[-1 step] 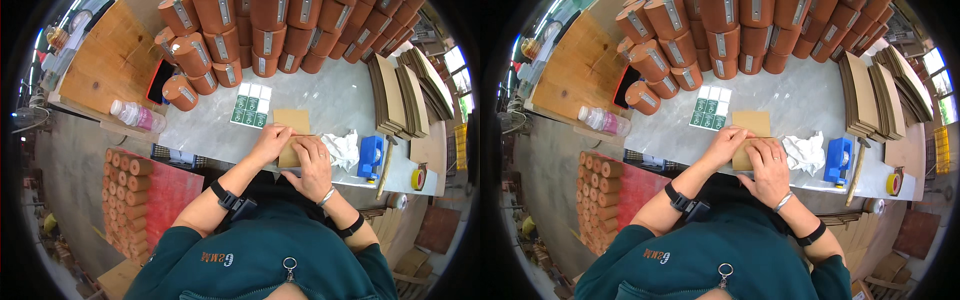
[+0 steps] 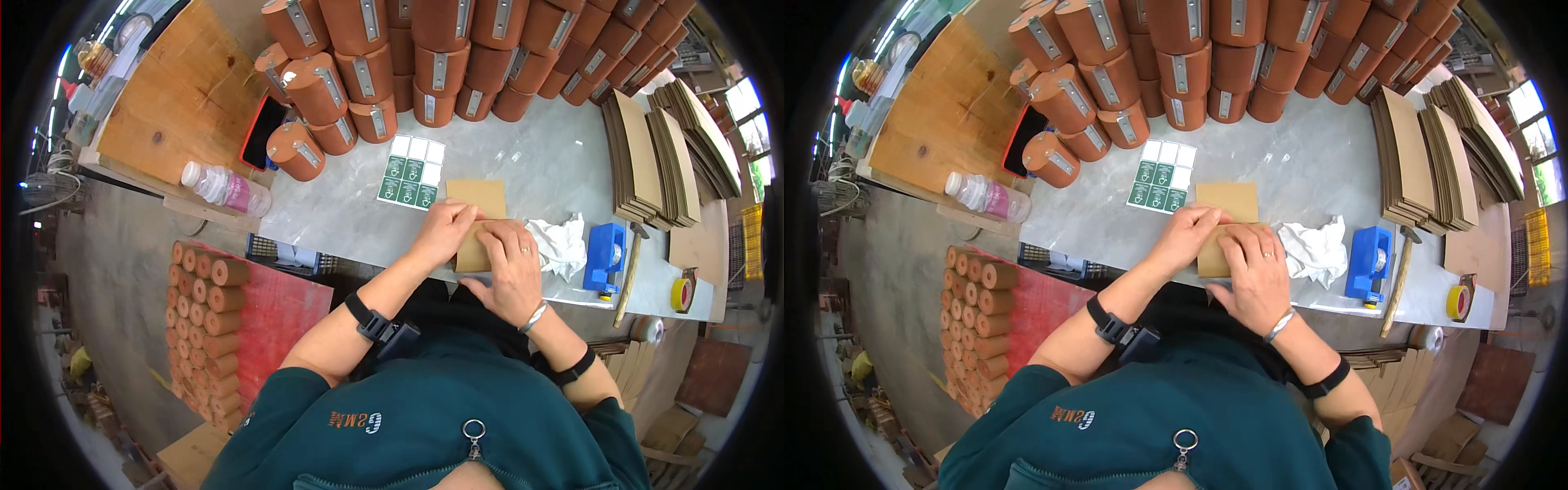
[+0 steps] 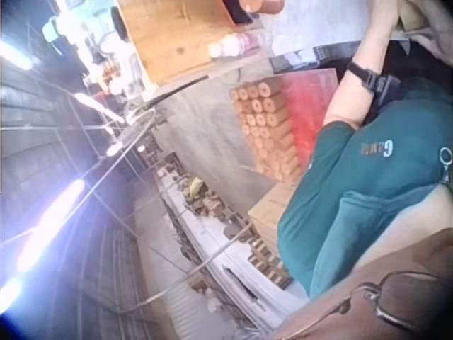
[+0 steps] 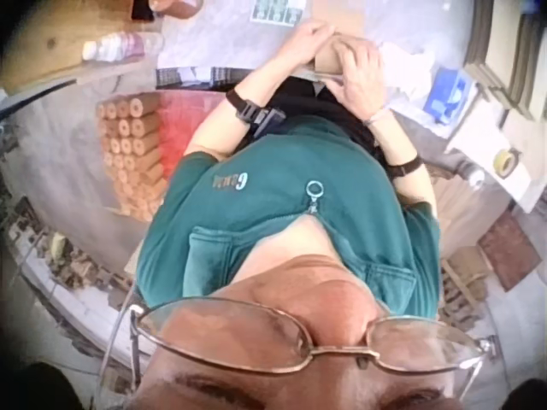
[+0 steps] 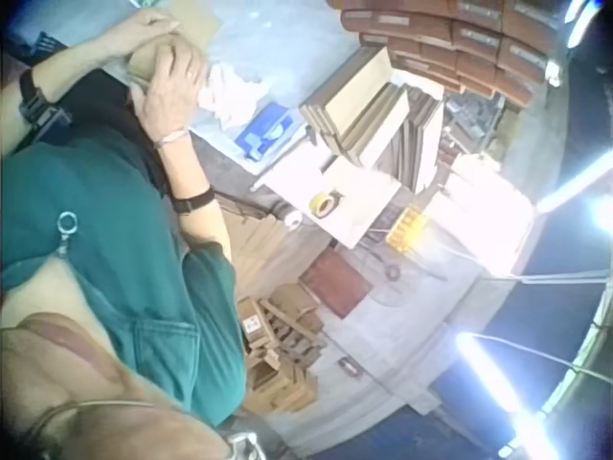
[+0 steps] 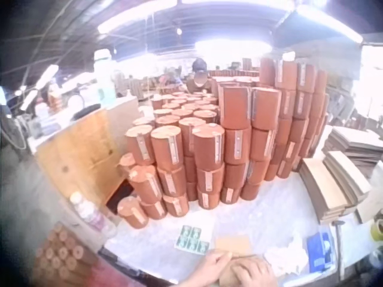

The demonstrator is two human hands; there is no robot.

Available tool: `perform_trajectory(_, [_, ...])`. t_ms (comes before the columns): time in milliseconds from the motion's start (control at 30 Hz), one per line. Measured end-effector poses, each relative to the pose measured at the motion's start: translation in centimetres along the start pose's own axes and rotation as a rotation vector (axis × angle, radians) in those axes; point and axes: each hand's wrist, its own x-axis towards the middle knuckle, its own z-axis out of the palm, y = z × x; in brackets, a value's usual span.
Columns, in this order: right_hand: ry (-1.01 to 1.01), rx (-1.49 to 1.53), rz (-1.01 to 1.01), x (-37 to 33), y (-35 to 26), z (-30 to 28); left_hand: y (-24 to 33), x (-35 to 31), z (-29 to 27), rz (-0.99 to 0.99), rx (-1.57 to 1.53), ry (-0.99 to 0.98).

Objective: Applying adhesive labels to cylindrical brown products and wrapping them in protective cardboard.

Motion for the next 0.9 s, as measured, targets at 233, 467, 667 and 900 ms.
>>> perform_trajectory(233, [-0.265,0.019,-0.056,6.5,5.6,1.4,0.1,-3.1,0.3,-0.023,-0.300,0.403])
perform_trajectory(467, [-0.764,0.375,0.348,12.8,10.5,2.1,0.7,-7.5,-1.5,-0.293,-0.651,0.269])
perform_trajectory(667, [-0.689,0.466,0.469,11.9,10.8,2.9,0.1,-4.7,0.5,-0.325,-0.849,0.119])
perform_trajectory(900, [-0.458,0.840,0.629,6.9,8.4,3.0,0.4,-4.0,1.6,-0.246,-0.753,0.057])
